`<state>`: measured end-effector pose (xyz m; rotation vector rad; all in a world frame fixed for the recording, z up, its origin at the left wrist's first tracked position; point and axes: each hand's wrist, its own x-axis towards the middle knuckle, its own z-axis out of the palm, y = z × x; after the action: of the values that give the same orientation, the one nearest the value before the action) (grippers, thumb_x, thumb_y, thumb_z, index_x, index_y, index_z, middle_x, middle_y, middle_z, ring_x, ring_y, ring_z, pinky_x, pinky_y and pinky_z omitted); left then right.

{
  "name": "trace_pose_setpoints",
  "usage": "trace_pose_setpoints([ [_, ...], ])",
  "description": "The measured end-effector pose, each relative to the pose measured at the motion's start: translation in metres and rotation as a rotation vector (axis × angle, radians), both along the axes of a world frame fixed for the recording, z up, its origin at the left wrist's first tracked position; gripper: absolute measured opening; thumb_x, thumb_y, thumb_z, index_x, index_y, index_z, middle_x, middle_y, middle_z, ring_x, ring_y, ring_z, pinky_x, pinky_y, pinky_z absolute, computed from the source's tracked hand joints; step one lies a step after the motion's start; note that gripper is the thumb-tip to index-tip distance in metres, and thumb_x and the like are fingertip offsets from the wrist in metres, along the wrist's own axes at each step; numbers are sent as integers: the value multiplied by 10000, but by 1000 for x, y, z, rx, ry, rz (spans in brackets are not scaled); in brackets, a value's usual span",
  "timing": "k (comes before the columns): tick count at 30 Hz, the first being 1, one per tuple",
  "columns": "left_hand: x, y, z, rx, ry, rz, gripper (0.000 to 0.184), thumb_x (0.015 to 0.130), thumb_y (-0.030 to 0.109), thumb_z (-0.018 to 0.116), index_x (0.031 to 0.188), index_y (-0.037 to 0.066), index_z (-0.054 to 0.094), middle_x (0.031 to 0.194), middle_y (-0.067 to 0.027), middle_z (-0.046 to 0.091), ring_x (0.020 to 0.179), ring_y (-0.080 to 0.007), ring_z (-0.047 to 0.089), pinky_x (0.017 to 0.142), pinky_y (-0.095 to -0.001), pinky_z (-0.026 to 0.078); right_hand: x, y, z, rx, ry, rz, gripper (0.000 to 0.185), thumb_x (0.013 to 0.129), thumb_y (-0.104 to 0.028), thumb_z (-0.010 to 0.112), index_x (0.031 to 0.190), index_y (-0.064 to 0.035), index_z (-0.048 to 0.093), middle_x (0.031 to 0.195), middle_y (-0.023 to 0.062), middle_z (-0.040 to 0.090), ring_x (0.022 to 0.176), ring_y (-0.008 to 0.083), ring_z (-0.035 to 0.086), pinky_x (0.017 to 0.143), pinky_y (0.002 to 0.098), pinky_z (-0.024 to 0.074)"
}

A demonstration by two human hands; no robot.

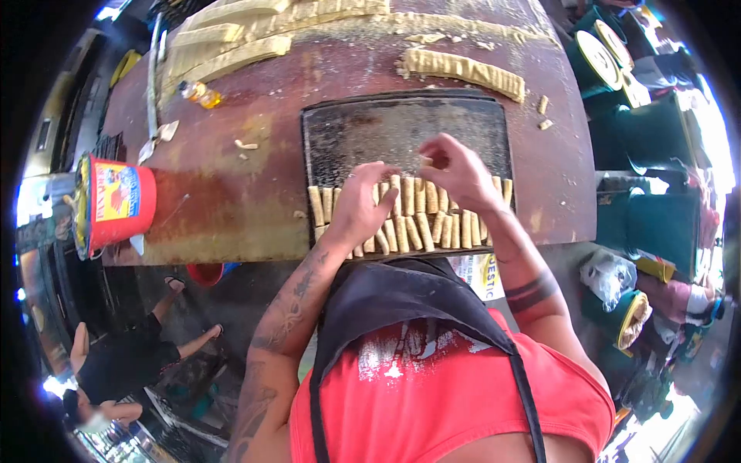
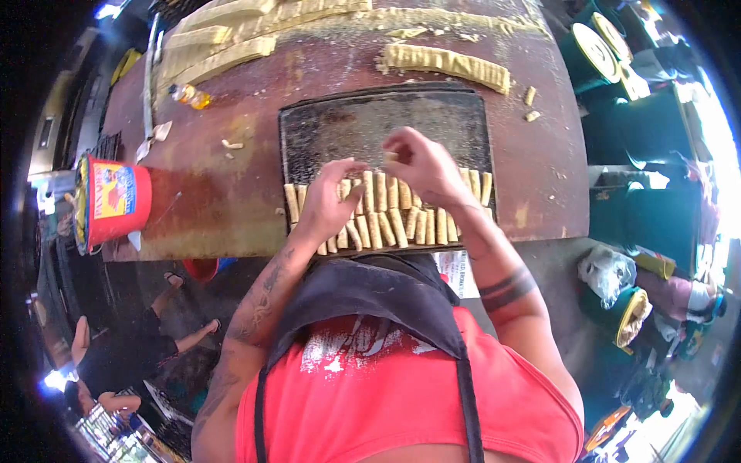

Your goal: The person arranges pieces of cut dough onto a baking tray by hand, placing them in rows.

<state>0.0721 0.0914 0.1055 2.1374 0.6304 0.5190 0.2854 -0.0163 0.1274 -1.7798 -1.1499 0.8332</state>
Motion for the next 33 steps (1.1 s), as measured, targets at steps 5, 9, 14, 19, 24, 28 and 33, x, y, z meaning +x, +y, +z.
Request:
trace_pose_setpoints([
  [5,-66,34,-17,169,191,482,366,831,57,770,1183,33,672,1145,-167,666,1107,-356,647,992,-446,506,-90,111,-37,95,94,111,346,869,-174,791,1149,-30,649,950,129,717,882,248,701,831,386,564],
  [9,-98,19,-21,131,232,584,457,830,66,771,1269,43,645,1102,-141,646,1007,-306,655,915,-430,530,-118,147,-44,52,88,167,331,871,-160,778,1139,-35,629,905,129,709,863,274,705,813,402,559],
  [14,-95,13,-26,35,251,550,357,841,54,759,1191,30,696,1092,-159,638,945,-306,682,850,-414,551,-125,152,-51,-20,-11,210,334,866,-183,763,1124,-24,624,937,159,700,921,339,697,831,440,555],
  [19,-98,13,-34,113,234,530,325,856,25,750,1175,3,695,1109,-168,643,982,-305,691,893,-401,557,-120,144,-46,141,-248,128,341,861,-235,763,1111,-45,629,1066,167,654,1017,372,667,871,463,557],
  [24,-98,10,-19,80,161,504,345,847,64,750,1180,15,673,1157,-192,645,1109,-387,610,988,-481,487,12,116,-9,198,-543,-240,266,902,-295,740,911,-30,714,974,187,678,978,379,660,889,457,543],
  [28,-96,4,-14,162,143,495,369,858,51,741,1215,28,649,1169,-174,642,1147,-372,587,1033,-479,457,181,69,-28,-164,-614,-540,320,941,-311,691,865,-2,729,980,227,701,935,362,677,877,464,531],
  [33,-84,-13,1,112,237,537,403,856,27,733,1245,29,629,1223,-170,627,1177,-368,581,1052,-473,453,357,46,-145,-378,-631,-449,504,886,-241,659,1377,-127,640,1285,215,659,1211,409,634,1062,459,516],
])
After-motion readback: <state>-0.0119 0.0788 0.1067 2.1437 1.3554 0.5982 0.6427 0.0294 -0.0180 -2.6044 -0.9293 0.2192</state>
